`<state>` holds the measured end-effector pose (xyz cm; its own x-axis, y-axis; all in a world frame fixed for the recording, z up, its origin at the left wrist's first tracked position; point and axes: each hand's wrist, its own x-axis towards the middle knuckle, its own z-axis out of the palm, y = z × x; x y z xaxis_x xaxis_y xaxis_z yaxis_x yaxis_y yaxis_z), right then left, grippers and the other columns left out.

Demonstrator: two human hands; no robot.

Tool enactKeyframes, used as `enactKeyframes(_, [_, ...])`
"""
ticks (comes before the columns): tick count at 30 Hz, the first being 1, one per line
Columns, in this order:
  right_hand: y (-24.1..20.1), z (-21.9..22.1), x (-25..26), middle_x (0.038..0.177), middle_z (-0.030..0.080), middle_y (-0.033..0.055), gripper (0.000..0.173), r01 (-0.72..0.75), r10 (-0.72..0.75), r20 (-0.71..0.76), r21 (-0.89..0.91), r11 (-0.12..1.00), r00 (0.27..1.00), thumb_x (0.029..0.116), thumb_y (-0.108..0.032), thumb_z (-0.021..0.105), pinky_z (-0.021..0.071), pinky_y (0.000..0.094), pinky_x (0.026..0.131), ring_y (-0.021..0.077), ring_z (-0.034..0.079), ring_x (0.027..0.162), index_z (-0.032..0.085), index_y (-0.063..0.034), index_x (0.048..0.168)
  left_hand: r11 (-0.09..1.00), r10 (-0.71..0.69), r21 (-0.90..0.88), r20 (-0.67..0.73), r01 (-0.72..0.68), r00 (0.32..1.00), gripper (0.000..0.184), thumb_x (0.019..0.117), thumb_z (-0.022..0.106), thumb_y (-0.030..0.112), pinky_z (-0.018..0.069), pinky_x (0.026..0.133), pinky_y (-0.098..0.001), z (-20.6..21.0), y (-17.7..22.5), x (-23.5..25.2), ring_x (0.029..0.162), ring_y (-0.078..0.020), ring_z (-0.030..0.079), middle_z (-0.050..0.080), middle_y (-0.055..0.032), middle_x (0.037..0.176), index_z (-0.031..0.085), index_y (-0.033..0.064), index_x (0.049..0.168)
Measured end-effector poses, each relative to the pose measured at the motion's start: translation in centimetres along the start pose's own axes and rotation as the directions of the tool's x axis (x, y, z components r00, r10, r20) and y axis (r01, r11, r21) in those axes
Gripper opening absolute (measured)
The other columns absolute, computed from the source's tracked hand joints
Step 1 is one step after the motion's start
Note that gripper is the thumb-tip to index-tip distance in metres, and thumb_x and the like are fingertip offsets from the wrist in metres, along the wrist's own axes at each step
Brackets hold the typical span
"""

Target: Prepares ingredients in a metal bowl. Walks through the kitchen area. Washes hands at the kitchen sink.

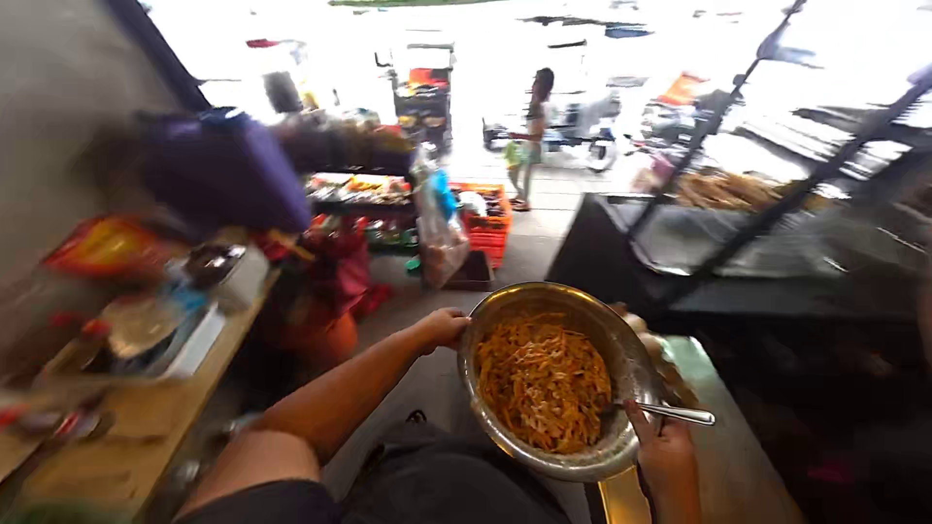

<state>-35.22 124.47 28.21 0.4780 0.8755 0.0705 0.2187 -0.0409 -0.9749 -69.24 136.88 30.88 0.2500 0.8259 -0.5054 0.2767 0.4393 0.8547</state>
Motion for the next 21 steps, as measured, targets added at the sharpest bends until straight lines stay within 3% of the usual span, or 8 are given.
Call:
enactKeyframes(2, [-0.5,4.8,2.4,0.121,0.066,0.0133,0.053,0.035,-0.031,0.128,-0.027,0.999,0.991,0.0912,-0.005,0.074,0.0527,0.0190,0.098,0.0003,0.064,0.108,0.048,0.0098,0.135,0.986,-0.045,-0.162,-0.075,0.033,0.996,0.032,0.1080,0.050,0.022,0.0590,0.078,-0.0349,-4.2,-2.9,-0.9,0.084,-0.0169,0.068,0.066,-0.0140,0.105,0.053,-0.0018,0.130])
enactKeyframes(4, [-1.2,9.9,4.7,0.120,0.066,0.0149,0.054,0.035,-0.015,0.235,-0.081,0.996,0.972,0.0898,-0.007,0.077,0.0529,0.0247,0.098,0.0050,0.064,0.107,0.051,0.0089,0.134,0.950,-0.108,-0.308,-0.149,0.058,0.983,0.031,0.1074,0.051,0.022,0.0593,0.076,-0.0350,-8.0,-5.4,-1.9,0.080,-0.0168,0.067,0.064,-0.0115,0.099,0.054,-0.0018,0.128])
enactKeyframes(7, [-2.8,18.5,7.6,0.113,0.068,0.0133,0.047,0.024,0.011,0.421,-0.076,0.997,0.907,0.0904,-0.008,0.077,0.0554,0.0282,0.092,0.0079,0.066,0.100,0.055,0.0066,0.129,0.870,-0.214,-0.485,-0.209,0.089,0.954,0.033,0.1079,0.049,0.024,0.0571,0.078,-0.0356,-13.2,-8.4,-3.3,0.085,-0.0175,0.065,0.064,-0.0102,0.102,0.056,-0.0010,0.127])
enactKeyframes(10, [-3.8,27.6,10.5,0.104,0.070,0.0102,0.039,0.050,-0.022,0.593,-0.031,0.998,0.805,0.0920,-0.007,0.074,0.0591,0.0256,0.084,0.0062,0.069,0.091,0.058,0.0053,0.124,0.774,-0.273,-0.623,-0.165,0.115,0.948,0.026,0.1075,0.049,0.024,0.0574,0.078,-0.0308,-18.0,-10.3,-4.3,0.084,-0.0136,0.066,0.066,-0.0058,0.098,0.057,0.0035,0.121])
enactKeyframes(14, [-5.6,39.1,13.2,0.110,0.067,0.0150,0.040,0.085,-0.004,0.783,-0.062,0.994,0.622,0.0959,-0.012,0.071,0.0583,0.0308,0.087,0.0119,0.067,0.096,0.055,0.0073,0.127,0.643,-0.359,-0.756,-0.163,0.118,0.919,0.014,0.1035,0.050,0.019,0.0564,0.064,-0.0267,-21.9,-12.4,-4.2,0.073,-0.0126,0.067,0.067,-0.0051,0.087,0.058,0.0085,0.109])
enactKeyframes(18, [-6.0,49.9,16.8,0.111,0.067,0.0184,0.041,0.179,0.039,0.890,-0.134,0.975,0.454,0.0976,-0.023,0.072,0.0582,0.0395,0.089,0.0201,0.068,0.098,0.057,0.0057,0.123,0.620,-0.452,-0.771,-0.201,0.144,0.869,0.018,0.1039,0.051,0.015,0.0562,0.066,-0.0280,-25.9,-13.1,-2.7,0.077,-0.0146,0.067,0.067,-0.0080,0.094,0.056,0.0062,0.119])
enactKeyframes(21, [-5.1,56.6,19.6,0.104,0.067,0.0224,0.043,0.304,0.098,0.917,-0.228,0.925,0.387,0.1001,-0.032,0.070,0.0563,0.0502,0.089,0.0294,0.068,0.093,0.060,0.0059,0.118,0.557,-0.511,-0.822,-0.228,0.117,0.829,0.020,0.1048,0.050,0.016,0.0547,0.062,-0.0277,-27.9,-13.6,-0.3,0.075,-0.0152,0.066,0.066,-0.0095,0.094,0.055,0.0059,0.121])
